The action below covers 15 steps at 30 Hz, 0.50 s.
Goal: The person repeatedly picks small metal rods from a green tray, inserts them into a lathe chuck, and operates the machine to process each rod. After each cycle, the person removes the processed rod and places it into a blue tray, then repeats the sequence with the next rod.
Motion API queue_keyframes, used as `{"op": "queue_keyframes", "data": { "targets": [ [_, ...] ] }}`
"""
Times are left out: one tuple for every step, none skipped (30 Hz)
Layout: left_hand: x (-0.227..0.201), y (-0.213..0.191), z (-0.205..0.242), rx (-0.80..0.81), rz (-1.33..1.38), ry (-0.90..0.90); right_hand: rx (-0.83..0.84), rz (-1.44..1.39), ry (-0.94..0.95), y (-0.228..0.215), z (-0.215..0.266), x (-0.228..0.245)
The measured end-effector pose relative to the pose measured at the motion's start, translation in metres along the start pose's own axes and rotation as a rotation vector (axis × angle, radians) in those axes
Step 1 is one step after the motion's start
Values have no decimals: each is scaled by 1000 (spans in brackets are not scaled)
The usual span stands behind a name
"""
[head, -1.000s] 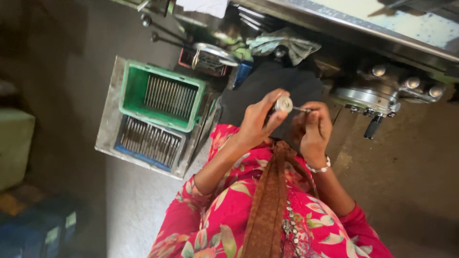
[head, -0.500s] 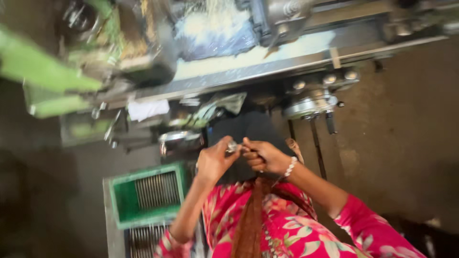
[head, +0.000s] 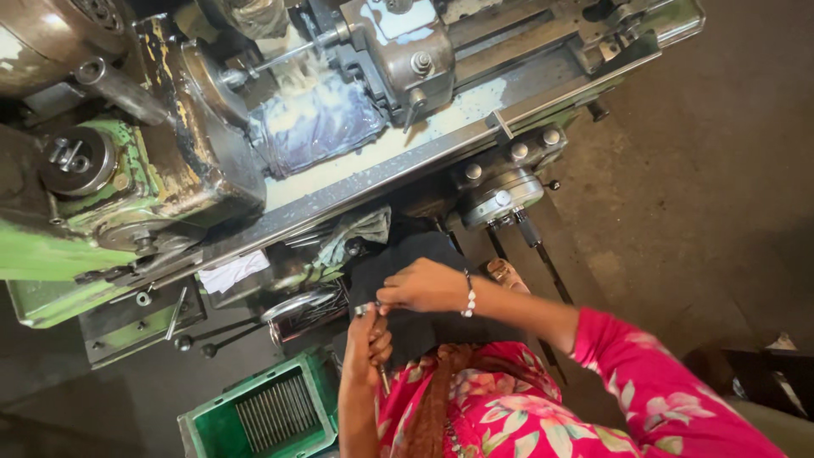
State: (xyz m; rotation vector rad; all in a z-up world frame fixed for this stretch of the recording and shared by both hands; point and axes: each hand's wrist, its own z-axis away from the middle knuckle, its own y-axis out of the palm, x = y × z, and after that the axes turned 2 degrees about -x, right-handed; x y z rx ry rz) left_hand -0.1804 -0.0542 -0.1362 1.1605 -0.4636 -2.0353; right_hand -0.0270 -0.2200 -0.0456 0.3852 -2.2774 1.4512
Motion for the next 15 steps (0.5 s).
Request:
{"op": "queue_keyframes", "data": {
  "targets": [
    [-3,2,2,-29,-70,-19,52,-13,-32,-3,2,-3],
    [-6,5,2,-56,-141,-38,101,-24,-64,-3,2,-3],
    [-8,10,2,-84,-213,-56,76,-82,2,-4,2,-3],
    [-8,17,1,-161,-218,19,52,-138,68,-5,1,-3],
    [-6,25,0,-239,-222,94,28,-194,134,-7,0,0],
    [-2,35,0,-318,-223,165,-39,-151,121,-8,-2,3],
    [1,43,-1,-331,-136,242,-105,-107,108,-11,-7,6],
    [0,52,-3,-341,-51,321,-175,-62,94,-16,-13,8],
    [-3,59,-4,-350,34,400,-267,-37,31,-23,-21,10],
    [-7,65,-5,-343,65,436,-356,-14,-33,-32,-27,11],
    [-13,70,-6,-336,95,472,-445,10,-96,-43,-33,11],
    [-19,75,-8,-329,129,510,-470,49,-115,-52,-40,13],
    [-26,79,-10,-278,121,582,-495,88,-133,-61,-47,14],
    [-35,82,-12,-227,110,652,-521,126,-151,-68,-54,17],
    [-43,85,-15,-175,99,721,-552,125,-124,-72,-60,21]
  ]
}}
